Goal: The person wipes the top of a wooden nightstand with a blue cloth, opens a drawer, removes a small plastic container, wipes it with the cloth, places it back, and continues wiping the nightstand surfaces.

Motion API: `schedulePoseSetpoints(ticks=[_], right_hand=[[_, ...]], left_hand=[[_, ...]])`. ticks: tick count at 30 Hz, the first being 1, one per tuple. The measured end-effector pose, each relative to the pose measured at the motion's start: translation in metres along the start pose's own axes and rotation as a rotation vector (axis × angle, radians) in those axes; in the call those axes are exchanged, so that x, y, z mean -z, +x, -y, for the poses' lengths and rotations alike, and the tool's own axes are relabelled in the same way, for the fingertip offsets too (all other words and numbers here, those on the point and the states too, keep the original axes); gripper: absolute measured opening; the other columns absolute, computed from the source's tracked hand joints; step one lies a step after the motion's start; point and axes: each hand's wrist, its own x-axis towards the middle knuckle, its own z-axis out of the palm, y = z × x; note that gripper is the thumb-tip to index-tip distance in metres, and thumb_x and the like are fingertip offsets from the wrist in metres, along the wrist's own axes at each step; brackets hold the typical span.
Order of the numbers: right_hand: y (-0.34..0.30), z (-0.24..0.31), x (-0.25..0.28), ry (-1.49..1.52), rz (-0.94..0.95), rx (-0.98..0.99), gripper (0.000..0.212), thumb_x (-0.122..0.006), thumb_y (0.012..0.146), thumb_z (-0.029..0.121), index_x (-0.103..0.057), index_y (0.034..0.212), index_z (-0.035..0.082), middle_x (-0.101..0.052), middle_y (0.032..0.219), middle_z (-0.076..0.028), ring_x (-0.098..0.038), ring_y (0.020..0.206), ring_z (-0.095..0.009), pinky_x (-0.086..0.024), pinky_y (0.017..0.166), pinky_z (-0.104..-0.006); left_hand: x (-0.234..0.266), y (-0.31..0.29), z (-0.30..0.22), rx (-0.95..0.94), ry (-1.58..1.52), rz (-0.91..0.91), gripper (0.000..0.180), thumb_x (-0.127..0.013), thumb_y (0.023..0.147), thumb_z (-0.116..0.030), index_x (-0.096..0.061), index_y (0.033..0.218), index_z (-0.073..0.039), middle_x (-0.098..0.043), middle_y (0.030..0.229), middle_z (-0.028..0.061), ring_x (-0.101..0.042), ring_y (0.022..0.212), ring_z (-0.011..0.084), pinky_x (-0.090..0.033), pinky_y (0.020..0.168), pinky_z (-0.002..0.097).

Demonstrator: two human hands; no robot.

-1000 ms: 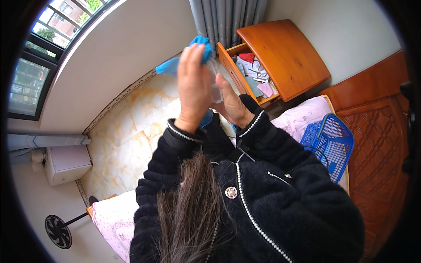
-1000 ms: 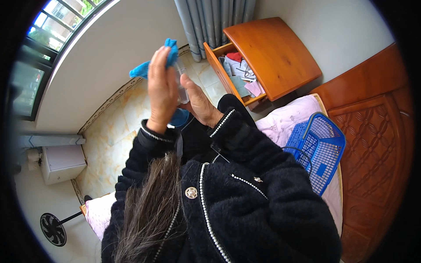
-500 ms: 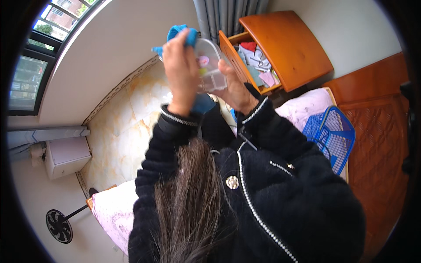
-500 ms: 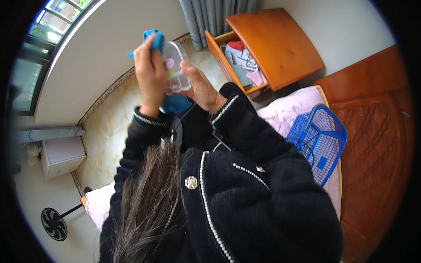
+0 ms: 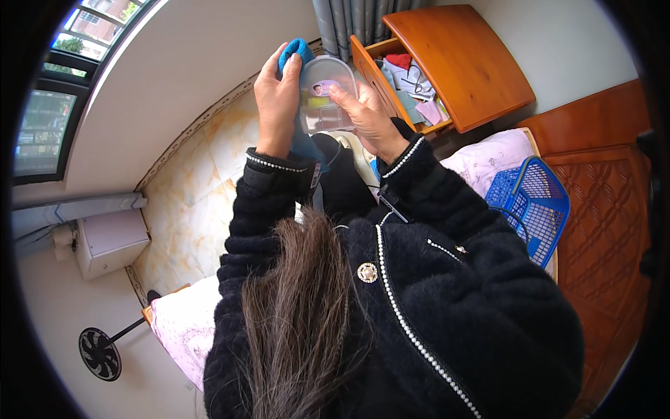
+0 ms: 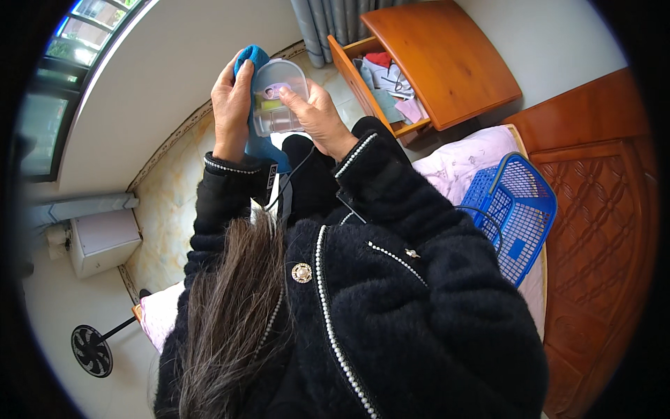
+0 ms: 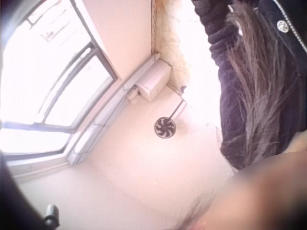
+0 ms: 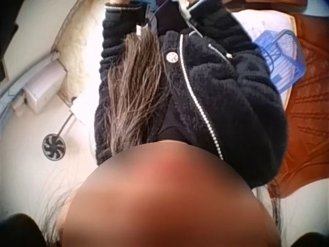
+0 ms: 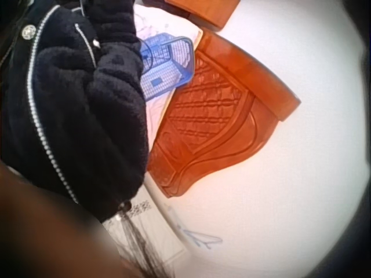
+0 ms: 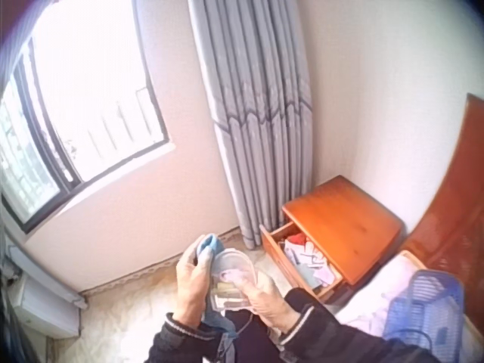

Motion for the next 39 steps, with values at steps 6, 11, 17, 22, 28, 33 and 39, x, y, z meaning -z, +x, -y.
schedulePoseSetpoints(ticks=[6,11,17,22,28,33,39], right_hand=[[0.017,-0.002,0.008,-0.095,-0.290,0.236,0.033,-0.061,0.097,0.028,-0.059,0.110,-0.002,-0.068,0.096,-0.010,-0.068,0.084,-0.014,-0.059,0.070,-0.0297],[0.005,0.005,0.009,-0.128,-0.277,-0.026,0.051,-0.057,0.096,0.047,-0.056,0.118,0.001,-0.067,0.101,-0.009,-0.070,0.084,-0.018,-0.061,0.057,-0.0319],[-0.002,0.002,0.000,-0.130,-0.082,-0.111,0.056,-0.056,0.094,0.054,-0.057,0.120,0.004,-0.067,0.102,-0.009,-0.070,0.084,-0.018,-0.061,0.058,-0.0304],[0.007,0.008,0.016,-0.139,-0.336,-0.057,0.059,-0.054,0.093,0.058,-0.058,0.118,0.006,-0.068,0.099,-0.007,-0.070,0.083,-0.016,-0.059,0.056,-0.0282],[-0.005,0.001,0.011,-0.175,-0.035,-0.197,0.067,-0.050,0.092,0.064,-0.055,0.125,0.005,-0.063,0.102,-0.005,-0.068,0.079,-0.011,-0.052,0.047,-0.0193],[-0.005,0.003,0.009,-0.212,-0.066,-0.212,0.065,-0.051,0.093,0.063,-0.055,0.124,0.006,-0.063,0.104,-0.005,-0.068,0.083,-0.012,-0.054,0.051,-0.0216],[-0.003,0.000,0.023,-0.199,-0.241,-0.120,0.062,-0.046,0.096,0.062,-0.054,0.126,0.008,-0.064,0.104,-0.004,-0.066,0.086,-0.012,-0.054,0.060,-0.0235]], left_hand=[[-0.016,-0.048,-0.011,-0.092,0.211,0.019,0.028,-0.064,0.093,-0.016,-0.059,0.115,0.001,-0.066,0.101,0.0076,-0.061,0.095,0.0151,-0.049,0.085,0.0294],[-0.019,-0.057,-0.022,-0.184,0.230,0.038,0.028,-0.059,0.095,-0.019,-0.057,0.115,0.001,-0.063,0.102,0.0091,-0.059,0.095,0.0163,-0.048,0.083,0.0297],[-0.003,-0.004,-0.026,-0.118,0.139,0.095,0.029,-0.060,0.096,-0.024,-0.061,0.113,0.000,-0.065,0.094,0.0049,-0.058,0.085,0.0117,-0.049,0.076,0.0263],[-0.020,-0.068,-0.020,-0.351,0.369,0.126,0.031,-0.064,0.091,-0.014,-0.055,0.117,0.001,-0.058,0.107,0.0148,-0.058,0.101,0.0267,-0.046,0.091,0.0349],[-0.009,-0.041,-0.030,-0.350,0.342,0.054,0.023,-0.064,0.092,-0.018,-0.060,0.107,-0.001,-0.060,0.098,0.0129,-0.061,0.090,0.0242,-0.049,0.081,0.0330],[-0.010,-0.017,-0.036,-0.443,0.422,0.090,0.022,-0.063,0.092,-0.019,-0.062,0.107,-0.003,-0.061,0.093,0.0134,-0.061,0.083,0.0258,-0.049,0.075,0.0339],[-0.025,-0.084,-0.034,-0.562,0.478,0.184,0.031,-0.076,0.077,-0.008,-0.065,0.106,-0.005,-0.062,0.093,0.0127,-0.060,0.086,0.0272,-0.049,0.077,0.0346]])
